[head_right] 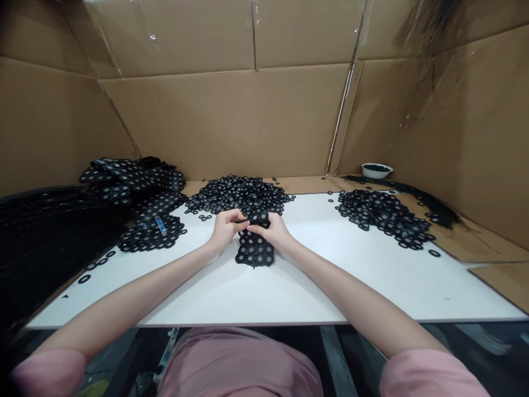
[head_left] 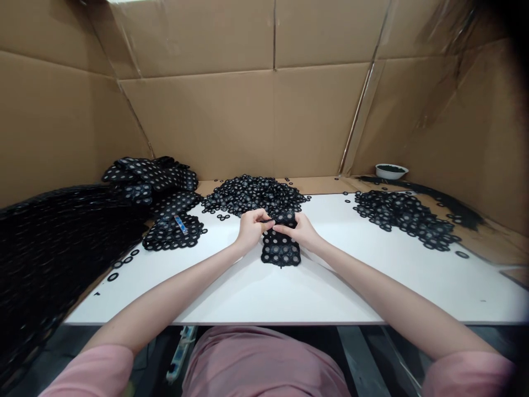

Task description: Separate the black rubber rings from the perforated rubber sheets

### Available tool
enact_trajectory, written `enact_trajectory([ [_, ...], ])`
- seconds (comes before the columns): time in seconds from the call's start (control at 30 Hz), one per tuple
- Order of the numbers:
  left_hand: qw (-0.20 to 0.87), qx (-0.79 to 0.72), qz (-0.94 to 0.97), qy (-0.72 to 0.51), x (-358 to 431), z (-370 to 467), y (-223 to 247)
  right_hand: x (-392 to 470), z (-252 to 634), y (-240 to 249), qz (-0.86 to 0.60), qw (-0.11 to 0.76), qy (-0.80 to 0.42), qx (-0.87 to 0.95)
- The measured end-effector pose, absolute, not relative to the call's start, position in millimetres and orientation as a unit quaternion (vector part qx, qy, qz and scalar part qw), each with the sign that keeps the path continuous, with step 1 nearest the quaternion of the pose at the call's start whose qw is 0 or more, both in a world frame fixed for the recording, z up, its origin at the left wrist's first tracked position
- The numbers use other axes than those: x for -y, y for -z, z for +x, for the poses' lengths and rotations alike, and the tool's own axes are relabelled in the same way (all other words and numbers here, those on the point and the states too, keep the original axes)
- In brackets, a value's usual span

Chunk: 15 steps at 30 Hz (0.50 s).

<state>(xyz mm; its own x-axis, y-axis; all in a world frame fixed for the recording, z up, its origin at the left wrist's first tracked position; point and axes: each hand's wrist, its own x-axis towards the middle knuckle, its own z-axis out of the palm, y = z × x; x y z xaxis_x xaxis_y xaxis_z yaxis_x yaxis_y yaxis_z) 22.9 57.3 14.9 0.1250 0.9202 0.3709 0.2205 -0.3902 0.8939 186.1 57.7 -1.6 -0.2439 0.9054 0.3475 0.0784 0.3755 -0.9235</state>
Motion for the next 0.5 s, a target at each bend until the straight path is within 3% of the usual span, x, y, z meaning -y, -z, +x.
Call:
enact_trajectory([
  [0.3, 0.393, -0.366, 0.705, -0.463, -65, 7, -23, -59, 191, 1, -0.341, 0.507, -0.509, 0.607],
  [0.5, 0.318, -0.383, 0.738, -0.456, -66, 5, -23, -54, 189, -3, -0.338, 0.5, -0.548, 0.579],
])
